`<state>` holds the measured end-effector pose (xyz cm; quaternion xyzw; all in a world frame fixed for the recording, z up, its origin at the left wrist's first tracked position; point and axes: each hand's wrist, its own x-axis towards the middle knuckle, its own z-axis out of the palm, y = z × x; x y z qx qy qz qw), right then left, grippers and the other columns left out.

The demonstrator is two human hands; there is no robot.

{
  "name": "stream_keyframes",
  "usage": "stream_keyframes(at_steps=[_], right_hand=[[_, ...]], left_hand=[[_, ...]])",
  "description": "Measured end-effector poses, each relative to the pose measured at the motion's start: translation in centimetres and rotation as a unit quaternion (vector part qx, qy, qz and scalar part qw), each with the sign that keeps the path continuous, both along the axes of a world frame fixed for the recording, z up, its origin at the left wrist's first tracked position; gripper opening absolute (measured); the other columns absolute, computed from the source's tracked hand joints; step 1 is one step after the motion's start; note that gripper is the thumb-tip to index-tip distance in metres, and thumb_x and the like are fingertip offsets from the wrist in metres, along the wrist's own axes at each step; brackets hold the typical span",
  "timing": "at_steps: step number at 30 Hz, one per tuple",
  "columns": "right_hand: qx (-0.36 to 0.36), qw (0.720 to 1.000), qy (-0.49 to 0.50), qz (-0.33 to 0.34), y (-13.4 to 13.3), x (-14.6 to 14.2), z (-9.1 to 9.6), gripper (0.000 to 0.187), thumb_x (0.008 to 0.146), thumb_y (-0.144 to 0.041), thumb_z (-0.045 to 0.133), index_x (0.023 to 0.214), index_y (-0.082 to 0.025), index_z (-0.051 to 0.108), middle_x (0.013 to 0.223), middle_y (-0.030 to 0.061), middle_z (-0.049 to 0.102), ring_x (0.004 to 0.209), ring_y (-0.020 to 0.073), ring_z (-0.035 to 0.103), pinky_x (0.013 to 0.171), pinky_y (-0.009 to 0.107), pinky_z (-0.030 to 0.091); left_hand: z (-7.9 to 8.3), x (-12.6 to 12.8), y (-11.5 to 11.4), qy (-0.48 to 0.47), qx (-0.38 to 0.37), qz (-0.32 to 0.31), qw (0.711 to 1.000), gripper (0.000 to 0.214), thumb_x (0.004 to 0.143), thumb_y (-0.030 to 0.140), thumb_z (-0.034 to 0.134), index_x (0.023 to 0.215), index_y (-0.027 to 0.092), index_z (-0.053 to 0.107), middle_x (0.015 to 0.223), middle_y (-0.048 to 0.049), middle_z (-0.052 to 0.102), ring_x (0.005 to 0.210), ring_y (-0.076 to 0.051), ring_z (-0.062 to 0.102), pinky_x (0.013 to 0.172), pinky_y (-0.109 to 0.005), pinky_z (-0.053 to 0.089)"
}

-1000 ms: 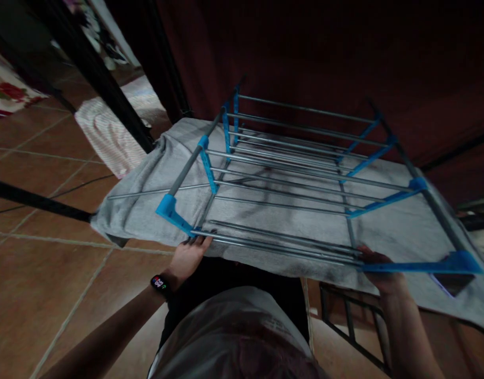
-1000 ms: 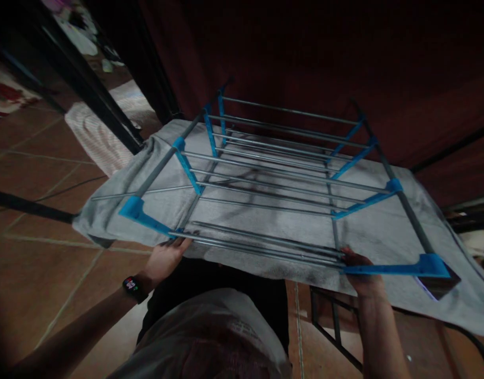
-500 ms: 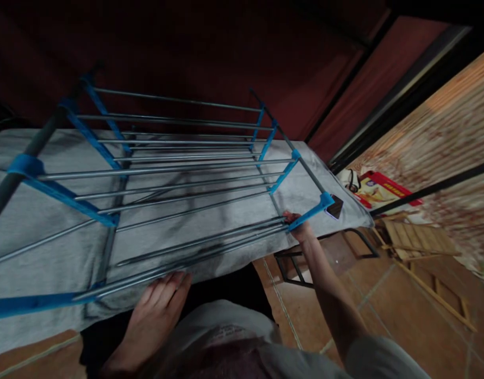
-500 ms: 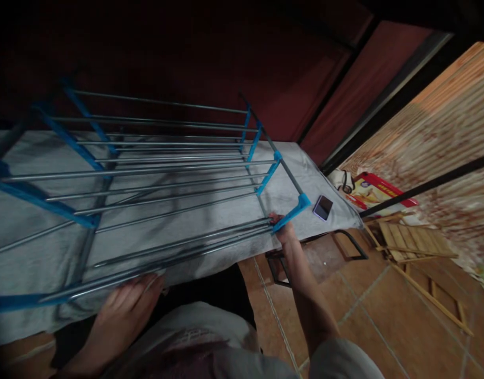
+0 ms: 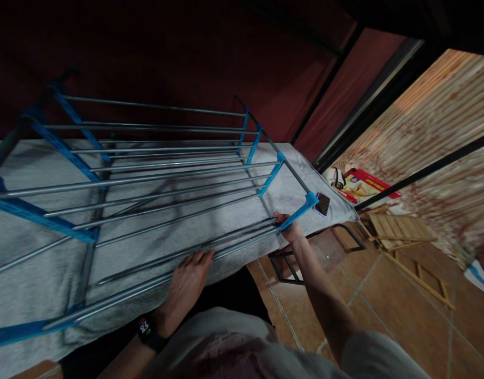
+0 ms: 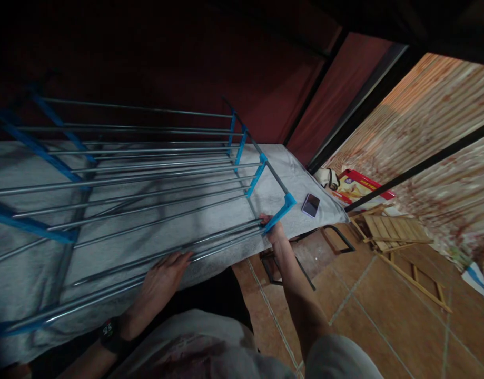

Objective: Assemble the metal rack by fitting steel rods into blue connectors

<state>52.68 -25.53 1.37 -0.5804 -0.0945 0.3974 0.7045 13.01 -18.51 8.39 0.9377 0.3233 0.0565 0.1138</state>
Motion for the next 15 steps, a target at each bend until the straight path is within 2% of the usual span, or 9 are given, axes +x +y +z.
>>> stream_keyframes(at_steps=[8, 15], right_hand=[[-0.030, 0.999, 0.030, -0.010, -0.1, -0.4, 0.6, 0.011, 0.077, -0.024, 0.060, 0.073, -0.019, 0.069, 0.060, 0.0011, 0.066, 0.049, 0.0137, 0.053, 0.049, 0.026, 0.045], [-0.014, 0.999, 0.027, -0.019, 0.0, -0.5, 0.9, 0.010, 0.078, -0.021, 0.059, 0.070, -0.020, 0.066, 0.067, 0.0006, 0.071, 0.049, 0.0121, 0.054, 0.047, 0.023, 0.047]], left_hand=[[1.5, 0.2, 0.2, -0.034, -0.013, 0.014, 0.999, 0.035, 0.101, 0.019, 0.044, 0.128, 0.018, 0.066, 0.109, -0.0105, 0.072, 0.097, -0.024, 0.069, 0.085, -0.036, 0.054], [1.0, -0.2, 0.3, -0.068, 0.003, -0.010, 0.998, 0.035, 0.100, 0.019, 0.043, 0.125, 0.019, 0.067, 0.109, -0.0103, 0.073, 0.093, -0.024, 0.069, 0.081, -0.036, 0.055]])
